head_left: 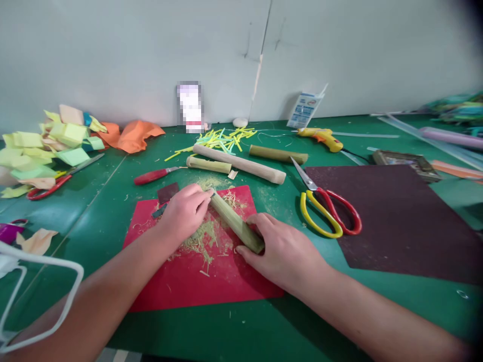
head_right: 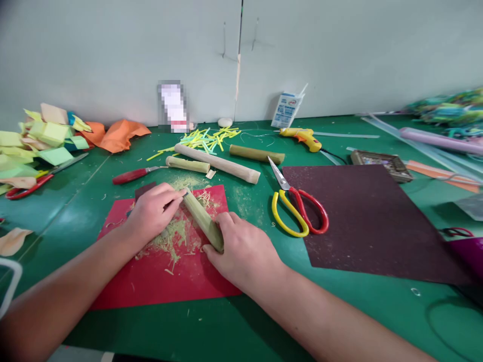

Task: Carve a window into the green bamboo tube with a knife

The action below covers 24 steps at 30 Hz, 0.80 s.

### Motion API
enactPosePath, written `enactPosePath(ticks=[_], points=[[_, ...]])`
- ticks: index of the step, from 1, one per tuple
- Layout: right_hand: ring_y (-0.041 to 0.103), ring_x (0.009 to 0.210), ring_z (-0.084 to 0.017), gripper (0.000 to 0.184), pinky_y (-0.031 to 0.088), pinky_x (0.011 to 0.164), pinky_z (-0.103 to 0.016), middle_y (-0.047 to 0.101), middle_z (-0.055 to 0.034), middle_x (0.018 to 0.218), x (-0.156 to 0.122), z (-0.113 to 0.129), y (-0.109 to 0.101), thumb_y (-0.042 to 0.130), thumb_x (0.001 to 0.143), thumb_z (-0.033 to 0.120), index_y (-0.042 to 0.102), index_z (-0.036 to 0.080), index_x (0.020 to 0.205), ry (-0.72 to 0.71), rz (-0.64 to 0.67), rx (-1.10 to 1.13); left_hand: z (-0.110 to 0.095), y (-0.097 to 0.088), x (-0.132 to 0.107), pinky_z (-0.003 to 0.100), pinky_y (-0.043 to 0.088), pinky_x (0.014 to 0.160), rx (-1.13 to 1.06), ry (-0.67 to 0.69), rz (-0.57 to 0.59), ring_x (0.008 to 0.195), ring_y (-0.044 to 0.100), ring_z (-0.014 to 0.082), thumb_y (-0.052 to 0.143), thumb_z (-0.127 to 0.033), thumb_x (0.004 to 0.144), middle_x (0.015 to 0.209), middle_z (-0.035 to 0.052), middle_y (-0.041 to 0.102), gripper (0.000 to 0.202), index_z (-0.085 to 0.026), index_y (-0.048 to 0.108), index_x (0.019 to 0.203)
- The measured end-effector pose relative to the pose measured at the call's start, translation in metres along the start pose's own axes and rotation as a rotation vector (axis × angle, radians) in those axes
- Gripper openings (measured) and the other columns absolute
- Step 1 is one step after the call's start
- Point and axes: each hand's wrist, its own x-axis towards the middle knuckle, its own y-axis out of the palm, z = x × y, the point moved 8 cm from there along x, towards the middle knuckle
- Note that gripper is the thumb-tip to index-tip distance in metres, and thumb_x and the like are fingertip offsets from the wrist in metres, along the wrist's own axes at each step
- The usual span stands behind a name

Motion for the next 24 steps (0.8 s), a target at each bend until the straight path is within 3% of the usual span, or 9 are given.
enactPosePath(ticks=[5, 10, 12, 15, 20, 24], points=[[0.049, 0.059, -0.013, 0.018, 0.031, 0.052, -0.026, 0.053, 0.0004, 0.074, 0.0, 0.003, -0.005, 0.056, 0.074, 0.035, 0.046, 0.02, 0.075, -0.02, -0.042, 0.005, -0.017, 0.0, -0.007, 0.027, 0.047, 0.068, -0.011, 0.039, -0.029, 0.073, 0.056, 0.014, 0.047, -0.02, 0.089, 0.078, 0.0055, 0.059, 0.021, -0.014, 0.065, 0.098], [0.047, 0.059, -0.013, 0.015, 0.03, 0.053, -0.026, 0.052, 0.0002, 0.071, 0.001, 0.005, 0.0, 0.052, 0.076, 0.032, 0.045, 0.02, 0.072, -0.037, -0.026, 0.008, -0.05, 0.017, -0.019, 0.027, 0.047, 0.07, -0.15, 0.179, 0.172, 0.075, 0.056, 0.0141, 0.045, -0.019, 0.09, 0.079, 0.0053, 0.058, 0.023, -0.015, 0.064, 0.103], [0.046, 0.059, -0.012, 0.015, 0.029, 0.052, -0.026, 0.052, 0.0001, 0.072, 0.001, 0.005, 0.001, 0.052, 0.076, 0.033, 0.046, 0.02, 0.072, -0.037, -0.022, 0.003, -0.046, 0.016, -0.018, 0.027, 0.047, 0.069, -0.147, 0.172, 0.154, 0.074, 0.055, 0.0138, 0.045, -0.019, 0.09, 0.078, 0.005, 0.058, 0.023, -0.015, 0.064, 0.101], [0.045, 0.057, -0.012, 0.018, 0.028, 0.052, -0.026, 0.052, 0.0, 0.071, 0.0, 0.006, 0.001, 0.051, 0.077, 0.036, 0.047, 0.02, 0.071, -0.03, -0.019, -0.017, -0.034, 0.006, -0.013, 0.028, 0.046, 0.068, -0.062, 0.102, 0.029, 0.071, 0.054, 0.0139, 0.044, -0.02, 0.091, 0.076, 0.0053, 0.057, 0.023, -0.014, 0.065, 0.095], [0.048, 0.06, -0.013, 0.013, 0.031, 0.054, -0.026, 0.054, -0.0008, 0.074, 0.0, 0.008, 0.0, 0.051, 0.077, 0.032, 0.048, 0.019, 0.074, -0.042, -0.002, -0.003, -0.049, 0.018, -0.021, 0.028, 0.047, 0.068, -0.103, 0.18, 0.182, 0.074, 0.053, 0.015, 0.042, -0.018, 0.091, 0.077, 0.0058, 0.056, 0.025, -0.015, 0.061, 0.107], [0.047, 0.06, -0.013, 0.016, 0.031, 0.054, -0.026, 0.054, -0.0013, 0.075, 0.001, 0.007, 0.001, 0.05, 0.078, 0.034, 0.049, 0.019, 0.074, -0.039, -0.004, -0.019, -0.042, 0.008, -0.017, 0.03, 0.046, 0.069, -0.029, 0.122, 0.054, 0.071, 0.052, 0.0149, 0.042, -0.02, 0.091, 0.073, 0.0057, 0.054, 0.025, -0.012, 0.065, 0.091]])
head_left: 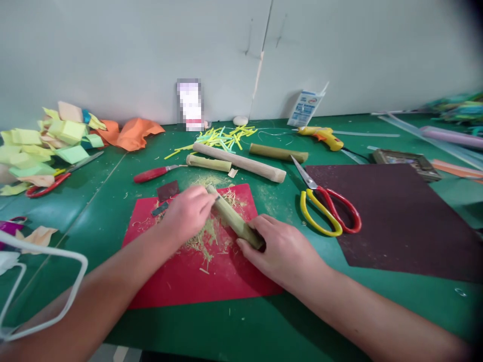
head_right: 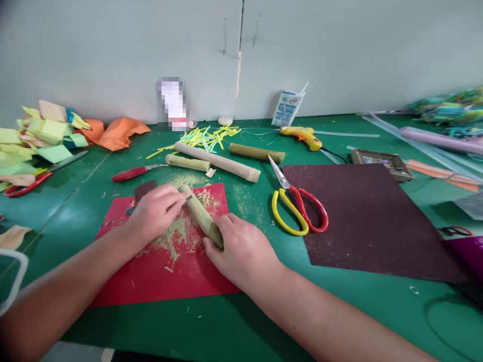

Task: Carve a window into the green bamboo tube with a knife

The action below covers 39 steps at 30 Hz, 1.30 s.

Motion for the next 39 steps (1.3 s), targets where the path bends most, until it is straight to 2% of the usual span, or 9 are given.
enactPosePath(ticks=[2, 5, 10, 14, 19, 25, 30, 35, 39], points=[[0.047, 0.061, -0.013, 0.015, 0.032, 0.054, -0.026, 0.054, -0.0014, 0.076, 0.0, 0.0, 0.001, 0.05, 0.079, 0.034, 0.049, 0.019, 0.075, 0.001, 0.008, 0.007, 0.0, 0.002, 0.0, 0.029, 0.045, 0.066, 0.023, 0.007, 0.016, 0.07, 0.051, 0.0147, 0.041, -0.019, 0.091, 0.072, 0.0051, 0.052, 0.025, -0.012, 0.065, 0.091], [0.048, 0.062, -0.013, 0.013, 0.032, 0.055, -0.026, 0.055, -0.0015, 0.077, -0.001, 0.0, 0.002, 0.05, 0.078, 0.032, 0.05, 0.019, 0.076, -0.011, 0.02, 0.025, -0.005, 0.013, -0.002, 0.028, 0.045, 0.065, -0.02, 0.072, 0.146, 0.071, 0.051, 0.015, 0.041, -0.019, 0.091, 0.074, 0.0041, 0.053, 0.025, -0.016, 0.061, 0.106], [0.047, 0.059, -0.013, 0.016, 0.031, 0.053, -0.026, 0.054, -0.0011, 0.074, -0.001, -0.002, 0.001, 0.05, 0.078, 0.035, 0.049, 0.019, 0.073, 0.012, 0.008, 0.007, 0.003, 0.001, -0.001, 0.029, 0.044, 0.067, 0.054, -0.019, -0.011, 0.07, 0.05, 0.0147, 0.04, -0.02, 0.092, 0.073, 0.0055, 0.052, 0.026, -0.012, 0.064, 0.091], [0.049, 0.061, -0.013, 0.013, 0.031, 0.054, -0.025, 0.055, -0.0013, 0.075, 0.0, 0.001, -0.001, 0.052, 0.076, 0.031, 0.049, 0.019, 0.073, -0.005, -0.001, 0.024, -0.009, 0.013, -0.006, 0.028, 0.045, 0.065, -0.018, 0.061, 0.155, 0.072, 0.052, 0.0151, 0.039, -0.02, 0.092, 0.075, 0.0048, 0.054, 0.027, -0.016, 0.06, 0.108], [0.047, 0.058, -0.012, 0.016, 0.03, 0.052, -0.025, 0.054, -0.0007, 0.073, 0.0, -0.001, -0.001, 0.05, 0.078, 0.035, 0.048, 0.02, 0.071, 0.024, 0.018, 0.02, 0.011, -0.006, -0.001, 0.028, 0.044, 0.065, 0.082, -0.053, -0.033, 0.069, 0.051, 0.0141, 0.04, -0.023, 0.092, 0.072, 0.005, 0.054, 0.027, -0.014, 0.065, 0.091], [0.049, 0.064, -0.014, 0.011, 0.032, 0.055, -0.026, 0.054, -0.0009, 0.075, 0.0, 0.001, 0.0, 0.05, 0.077, 0.029, 0.048, 0.02, 0.073, -0.006, 0.005, 0.035, -0.021, 0.019, -0.009, 0.027, 0.043, 0.062, 0.039, 0.081, 0.18, 0.07, 0.051, 0.015, 0.038, -0.021, 0.092, 0.073, 0.0039, 0.053, 0.026, -0.017, 0.062, 0.103], [0.047, 0.059, -0.013, 0.015, 0.031, 0.054, -0.026, 0.054, -0.001, 0.074, 0.0, -0.001, 0.001, 0.051, 0.077, 0.033, 0.049, 0.02, 0.071, 0.031, 0.022, 0.018, -0.003, 0.003, -0.002, 0.03, 0.045, 0.068, 0.052, 0.003, 0.02, 0.072, 0.052, 0.0154, 0.039, -0.021, 0.092, 0.075, 0.0052, 0.054, 0.025, -0.015, 0.063, 0.093], [0.05, 0.063, -0.013, 0.009, 0.033, 0.056, -0.026, 0.054, -0.0011, 0.074, 0.0, 0.001, 0.001, 0.051, 0.076, 0.028, 0.05, 0.019, 0.075, -0.004, 0.011, 0.037, -0.018, 0.021, -0.009, 0.028, 0.044, 0.062, 0.005, 0.118, 0.217, 0.071, 0.051, 0.0155, 0.039, -0.02, 0.092, 0.074, 0.0033, 0.054, 0.026, -0.019, 0.059, 0.109], [0.048, 0.058, -0.012, 0.015, 0.031, 0.053, -0.025, 0.054, -0.0004, 0.073, 0.001, -0.003, 0.0, 0.054, 0.075, 0.034, 0.05, 0.02, 0.072, 0.038, 0.018, 0.019, 0.001, 0.005, -0.005, 0.031, 0.045, 0.067, 0.095, 0.002, 0.035, 0.074, 0.052, 0.0167, 0.038, -0.022, 0.093, 0.077, 0.0061, 0.054, 0.026, -0.015, 0.063, 0.098]])
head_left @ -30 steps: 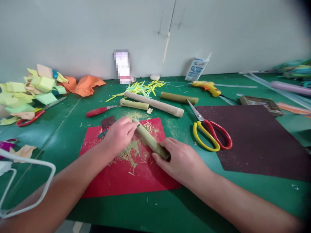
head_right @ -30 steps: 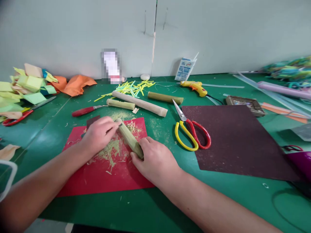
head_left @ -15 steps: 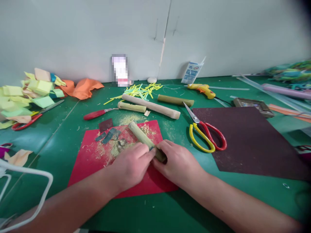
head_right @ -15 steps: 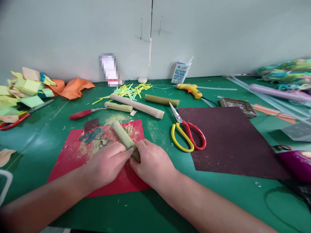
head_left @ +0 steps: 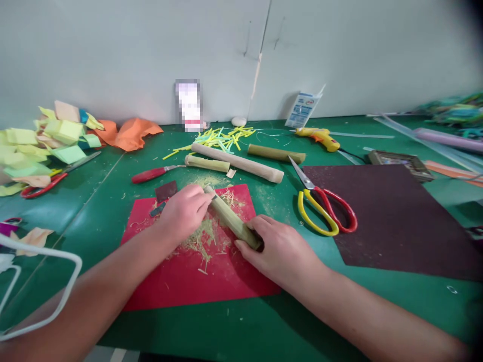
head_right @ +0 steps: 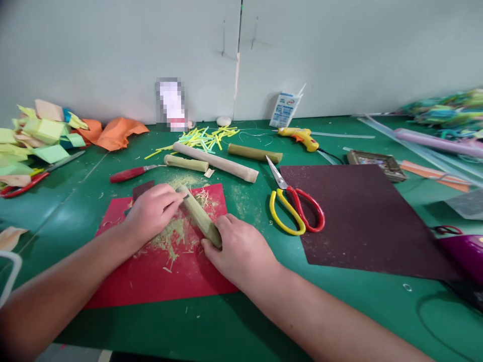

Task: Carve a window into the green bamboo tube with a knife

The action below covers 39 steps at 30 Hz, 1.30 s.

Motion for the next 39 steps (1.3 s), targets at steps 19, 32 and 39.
enactPosePath(ticks=[19, 32, 39], points=[[0.046, 0.058, -0.012, 0.016, 0.03, 0.052, -0.025, 0.054, -0.0002, 0.072, 0.0, -0.001, 0.0, 0.054, 0.075, 0.034, 0.049, 0.02, 0.071, 0.004, 0.001, 0.005, -0.002, -0.001, -0.001, 0.03, 0.043, 0.064, 0.142, 0.068, -0.017, 0.072, 0.049, 0.0173, 0.034, -0.017, 0.092, 0.074, 0.0064, 0.052, 0.029, -0.012, 0.061, 0.1], [0.045, 0.059, -0.012, 0.015, 0.029, 0.053, -0.025, 0.053, -0.0001, 0.073, 0.001, -0.002, 0.002, 0.053, 0.075, 0.034, 0.047, 0.02, 0.072, 0.01, 0.029, 0.033, -0.006, 0.005, 0.0, 0.028, 0.044, 0.064, 0.019, 0.108, 0.078, 0.071, 0.05, 0.0151, 0.035, -0.02, 0.093, 0.072, 0.0039, 0.053, 0.028, -0.016, 0.061, 0.103], [0.045, 0.059, -0.012, 0.015, 0.029, 0.053, -0.025, 0.053, -0.0002, 0.074, 0.0, -0.002, 0.003, 0.053, 0.075, 0.033, 0.047, 0.02, 0.072, 0.007, 0.031, 0.044, -0.012, 0.003, -0.001, 0.028, 0.043, 0.062, 0.057, 0.117, 0.033, 0.069, 0.049, 0.0155, 0.035, -0.018, 0.092, 0.071, 0.0043, 0.051, 0.028, -0.015, 0.062, 0.097]])
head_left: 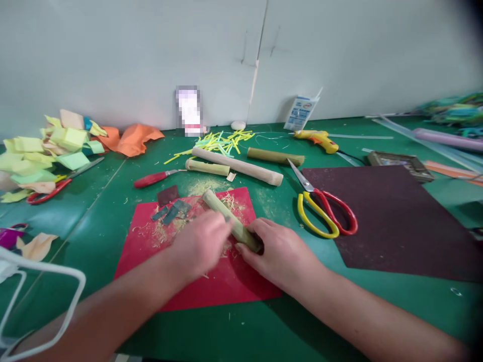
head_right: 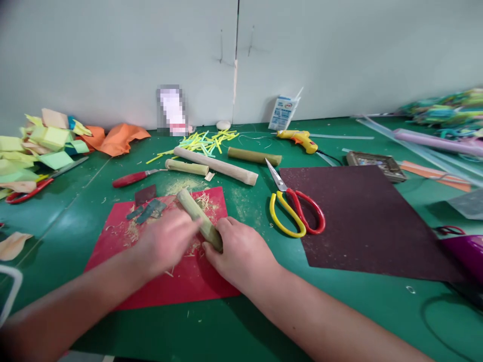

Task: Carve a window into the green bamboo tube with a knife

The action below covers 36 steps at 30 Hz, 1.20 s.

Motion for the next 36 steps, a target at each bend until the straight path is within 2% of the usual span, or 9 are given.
enactPosePath(ticks=[2, 7, 11, 16, 19, 21, 25, 30, 36], points=[[0.045, 0.06, -0.012, 0.014, 0.029, 0.054, -0.025, 0.054, -0.0003, 0.074, 0.0, 0.0, 0.0, 0.053, 0.075, 0.033, 0.048, 0.02, 0.073, -0.005, -0.004, 0.003, -0.002, 0.001, 0.0, 0.027, 0.042, 0.06, -0.026, 0.036, 0.026, 0.068, 0.049, 0.0149, 0.036, -0.018, 0.092, 0.069, 0.0031, 0.051, 0.027, -0.017, 0.062, 0.101], [0.043, 0.058, -0.012, 0.018, 0.028, 0.052, -0.025, 0.052, 0.0, 0.072, 0.001, -0.001, 0.0, 0.053, 0.076, 0.036, 0.048, 0.02, 0.072, 0.004, -0.013, -0.012, 0.024, -0.009, 0.002, 0.029, 0.044, 0.064, 0.052, -0.133, -0.082, 0.069, 0.049, 0.0157, 0.037, -0.021, 0.092, 0.071, 0.0056, 0.051, 0.028, -0.011, 0.064, 0.091], [0.044, 0.059, -0.012, 0.015, 0.028, 0.053, -0.025, 0.053, -0.0001, 0.073, 0.001, 0.0, 0.001, 0.053, 0.075, 0.033, 0.047, 0.02, 0.073, -0.005, -0.009, -0.008, 0.007, 0.003, -0.001, 0.028, 0.045, 0.066, -0.048, 0.005, 0.025, 0.072, 0.051, 0.0152, 0.037, -0.018, 0.092, 0.072, 0.0042, 0.053, 0.026, -0.015, 0.061, 0.104], [0.044, 0.059, -0.013, 0.016, 0.028, 0.053, -0.026, 0.053, -0.0003, 0.073, 0.0, 0.0, 0.001, 0.052, 0.076, 0.036, 0.049, 0.02, 0.074, 0.003, -0.007, -0.004, 0.011, -0.006, 0.0, 0.029, 0.045, 0.065, 0.011, -0.1, -0.085, 0.072, 0.051, 0.0158, 0.037, -0.019, 0.092, 0.074, 0.0063, 0.053, 0.027, -0.012, 0.063, 0.094], [0.046, 0.061, -0.013, 0.011, 0.029, 0.054, -0.026, 0.053, -0.0006, 0.074, 0.001, 0.0, 0.002, 0.052, 0.074, 0.03, 0.048, 0.02, 0.073, -0.015, -0.005, 0.006, -0.012, 0.003, 0.0, 0.028, 0.043, 0.059, -0.052, 0.042, 0.053, 0.067, 0.049, 0.0153, 0.035, -0.018, 0.092, 0.07, 0.0042, 0.051, 0.028, -0.015, 0.062, 0.1], [0.046, 0.061, -0.013, 0.011, 0.03, 0.055, -0.026, 0.053, -0.0007, 0.074, 0.001, 0.0, 0.002, 0.053, 0.074, 0.029, 0.048, 0.02, 0.073, -0.02, -0.009, 0.005, -0.015, 0.005, -0.001, 0.028, 0.043, 0.061, -0.079, 0.074, 0.078, 0.069, 0.05, 0.0157, 0.037, -0.019, 0.092, 0.071, 0.0041, 0.053, 0.026, -0.017, 0.062, 0.098], [0.046, 0.06, -0.013, 0.017, 0.03, 0.054, -0.026, 0.054, -0.0007, 0.075, 0.001, -0.001, 0.002, 0.053, 0.075, 0.036, 0.048, 0.02, 0.074, 0.002, -0.008, -0.016, 0.014, -0.008, 0.001, 0.031, 0.045, 0.066, -0.041, -0.113, -0.078, 0.072, 0.051, 0.0162, 0.038, -0.021, 0.092, 0.075, 0.0059, 0.054, 0.026, -0.014, 0.063, 0.094], [0.051, 0.065, -0.015, 0.014, 0.032, 0.056, -0.027, 0.056, -0.0013, 0.078, -0.001, 0.0, 0.002, 0.055, 0.074, 0.033, 0.05, 0.02, 0.076, -0.002, 0.008, -0.012, -0.004, 0.003, 0.002, 0.028, 0.046, 0.065, -0.13, 0.016, 0.053, 0.072, 0.052, 0.0153, 0.038, -0.019, 0.092, 0.074, 0.0048, 0.055, 0.026, -0.016, 0.061, 0.106], [0.056, 0.07, -0.016, 0.023, 0.036, 0.057, -0.027, 0.059, -0.0013, 0.086, -0.003, -0.002, -0.001, 0.059, 0.073, 0.032, 0.051, 0.021, 0.091, 0.012, -0.024, 0.027, 0.034, -0.005, 0.008, 0.031, 0.048, 0.072, -0.12, -0.126, -0.057, 0.077, 0.055, 0.0155, 0.042, -0.02, 0.091, 0.08, 0.0073, 0.057, 0.024, -0.012, 0.064, 0.097]])
